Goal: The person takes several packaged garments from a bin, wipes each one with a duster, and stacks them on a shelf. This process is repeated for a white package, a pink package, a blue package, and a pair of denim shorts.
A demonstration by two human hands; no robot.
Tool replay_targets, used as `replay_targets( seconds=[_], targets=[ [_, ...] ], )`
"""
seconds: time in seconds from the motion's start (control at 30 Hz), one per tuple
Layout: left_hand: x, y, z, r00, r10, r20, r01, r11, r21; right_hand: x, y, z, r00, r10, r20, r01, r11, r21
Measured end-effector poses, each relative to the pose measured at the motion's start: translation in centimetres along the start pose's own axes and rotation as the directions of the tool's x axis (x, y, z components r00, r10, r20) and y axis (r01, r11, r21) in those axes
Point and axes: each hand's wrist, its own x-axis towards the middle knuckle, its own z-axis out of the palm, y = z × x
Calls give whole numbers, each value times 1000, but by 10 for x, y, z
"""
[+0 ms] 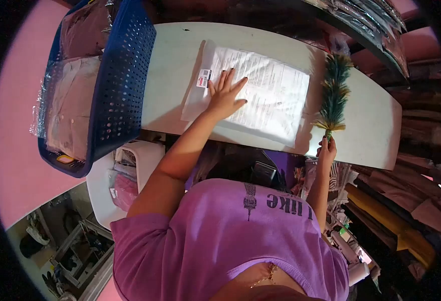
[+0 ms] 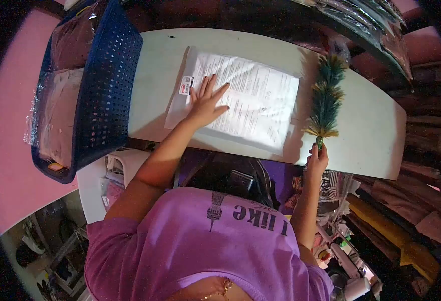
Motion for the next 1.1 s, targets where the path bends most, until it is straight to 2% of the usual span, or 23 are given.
replay_targets(
  seconds=[0.07, 0.13, 0.17, 0.23, 0.27, 0.3, 0.33, 0.37, 0.43, 0.47, 0.53, 0.57, 0.63, 0.7, 0.77, 0.8, 0.83, 0.87, 0.9, 0.97, 1.0, 1.07, 1.1],
  targets=[
    [0, -24, -13, 999, 20, 41, -20, 1000, 3, -5, 6, 1, 999, 10, -38, -10, 1000, -3],
    [-15, -46, -15, 980, -168, -106, 175, 983, 61, -7, 20, -2, 998, -18, -61, 18, 1000, -1],
    [-21, -60, -17, 982, -157, -106, 164, 984, 63, -7, 22, -6, 997, -18, -70, 19, 1000, 6],
    [-30, -80, -21, 890, -451, 66, 437, 886, 152, -7, 25, -16, 991, -83, -107, 60, 978, -200],
    [-30, -81, -20, 894, -444, 63, 430, 890, 153, -4, 27, -25, 989, -75, -127, 42, 967, -250],
    [-30, -78, -20, 911, -402, -88, 411, 896, 166, -26, -17, -15, 989, -28, -145, 0, 982, -188],
    [-31, -75, -21, 906, -351, -237, 396, 900, 181, -26, -18, -22, 992, -74, -106, 52, 979, -196],
    [-29, -65, -25, 907, -346, -241, 392, 902, 181, -25, -20, -28, 991, -121, -65, 106, 973, -203],
    [-23, -37, -37, 986, 52, -159, -46, 998, 42, -42, -49, -10, 992, -114, -57, 104, 983, -152],
    [-26, -33, -31, 985, 55, -160, -49, 998, 40, -45, -52, -2, 988, -155, -17, 147, 964, -220],
    [-33, -32, -20, 970, 209, 127, -214, 977, 20, -62, -55, 23, 967, -235, 94, 254, 902, -350],
    [-37, -34, -21, 970, 211, 124, -215, 976, 23, -72, -52, 40, 949, -269, 163, 313, 858, -408],
    [-45, -44, -31, 984, 64, 164, -81, 992, 93, -83, -26, 62, 760, -501, 415, 635, 709, -308],
    [-60, -72, -26, 991, -12, 134, -9, 987, 160, -96, -23, 66, 786, -311, 534, 581, 666, -468],
    [-76, -109, -23, 999, -37, 3, 36, 997, 73, -94, -1, 63, 828, -309, 468, 525, 718, -457],
    [-80, -120, -22, 988, 19, -155, -8, 998, 70, -92, 4, 61, 926, -239, 293, 363, 775, -517],
    [-85, -118, -27, 988, 12, -152, -1, 997, 72, -90, 12, 58, 983, -152, 107, 186, 818, -545],
    [-89, -115, -34, 978, -179, -109, 146, 956, -256, -82, 32, 54, 979, -201, 22, 183, 837, -516],
    [-91, -114, -38, 940, -341, -12, 279, 789, -547, -89, 15, 57, 982, -190, 0, 173, 897, -407],
    [-95, -123, -34, 929, -369, 26, 319, 763, -562, -107, -11, 66, 967, -233, 104, 255, 875, -412],
    [-98, -124, -35, 901, -413, 132, 396, 661, -638, -113, -7, 69, 925, -292, 242, 369, 839, -400],
    [-103, -131, -36, 865, -442, 239, 470, 544, -695, -123, -10, 75, 723, -422, 547, 643, 701, -309],
    [-107, -137, -36, 851, -463, 247, 482, 504, -717, -123, -4, 77, 640, -333, 692, 663, 696, -278]
  ],
)
